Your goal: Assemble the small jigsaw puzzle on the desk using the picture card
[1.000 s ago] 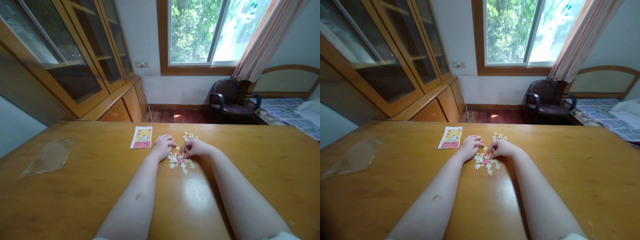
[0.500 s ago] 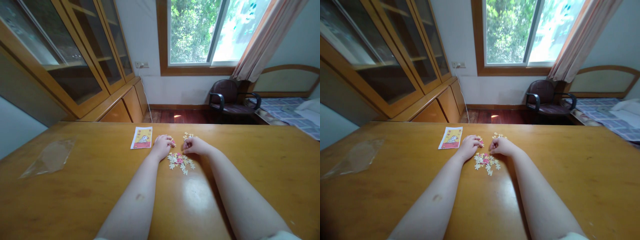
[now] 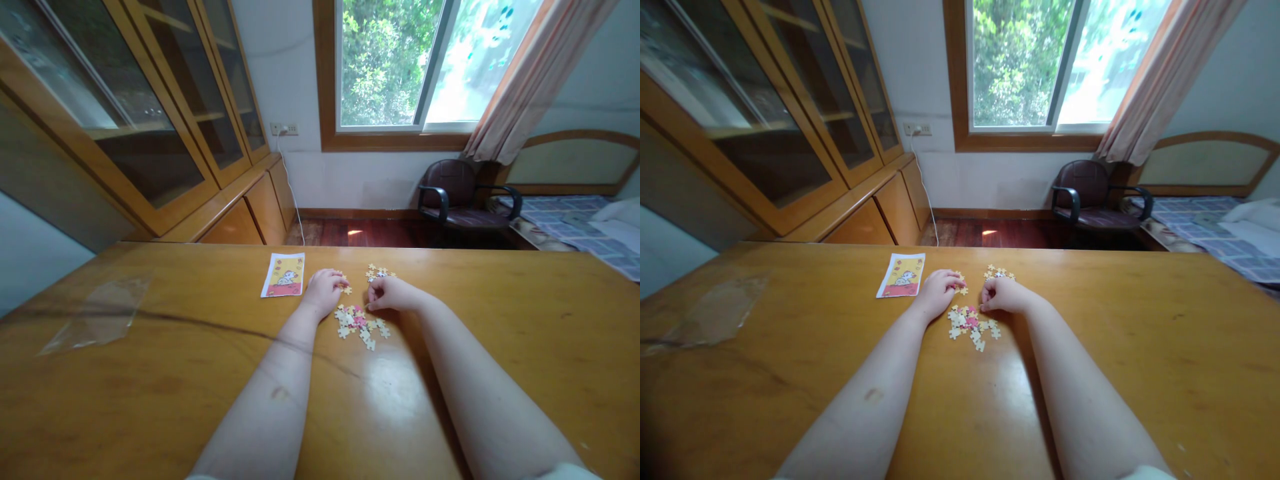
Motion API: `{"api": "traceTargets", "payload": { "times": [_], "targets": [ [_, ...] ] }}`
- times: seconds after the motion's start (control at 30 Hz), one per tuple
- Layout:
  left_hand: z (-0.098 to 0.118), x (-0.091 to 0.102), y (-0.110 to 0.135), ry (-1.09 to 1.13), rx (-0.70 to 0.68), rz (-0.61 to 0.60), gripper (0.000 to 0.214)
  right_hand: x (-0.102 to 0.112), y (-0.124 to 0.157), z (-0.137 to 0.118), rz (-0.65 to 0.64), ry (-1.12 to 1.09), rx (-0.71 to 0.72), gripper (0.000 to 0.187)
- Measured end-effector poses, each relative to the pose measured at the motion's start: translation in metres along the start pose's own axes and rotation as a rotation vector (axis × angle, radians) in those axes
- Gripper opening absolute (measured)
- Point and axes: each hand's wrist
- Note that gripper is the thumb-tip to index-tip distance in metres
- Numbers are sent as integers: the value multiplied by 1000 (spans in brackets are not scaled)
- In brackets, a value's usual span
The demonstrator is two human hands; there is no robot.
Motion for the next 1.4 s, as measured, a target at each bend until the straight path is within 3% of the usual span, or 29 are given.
{"api": "traceTargets", "payload": {
  "times": [0.1,0.2,0.3,0.5,0.63,0.83,0.93,1.13,1.27,1.4],
  "targets": [
    [0,0,0,11,3,-4,35,-1,-1,-2,172,62,15,3],
    [-1,0,0,13,-4,-1,35,0,-3,-1,262,147,-3,5],
    [-1,0,0,17,-6,7,36,3,-1,0,179,159,-29,9],
    [0,0,0,29,-29,20,35,1,11,-15,-180,225,-144,22],
    [1,1,0,33,-25,19,35,-2,14,-23,-176,329,-194,15],
    [3,3,0,39,-14,8,35,2,14,-18,-202,262,-171,13],
    [4,3,0,42,-13,8,35,3,12,-15,-119,183,-125,8],
    [3,3,0,41,-13,4,36,-13,1,-19,270,205,-16,7],
    [2,3,0,43,-14,-4,36,-26,-4,-20,282,258,42,10],
    [1,1,0,43,-26,3,37,-26,-5,-17,254,219,84,14]
  ]
}}
Point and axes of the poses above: each hand's wrist, its own y-axis away from the middle knuckle, its own x-axis out of the back of the hand, z = x × y, and after that the axes turned 11 degrees about -x, right-handed
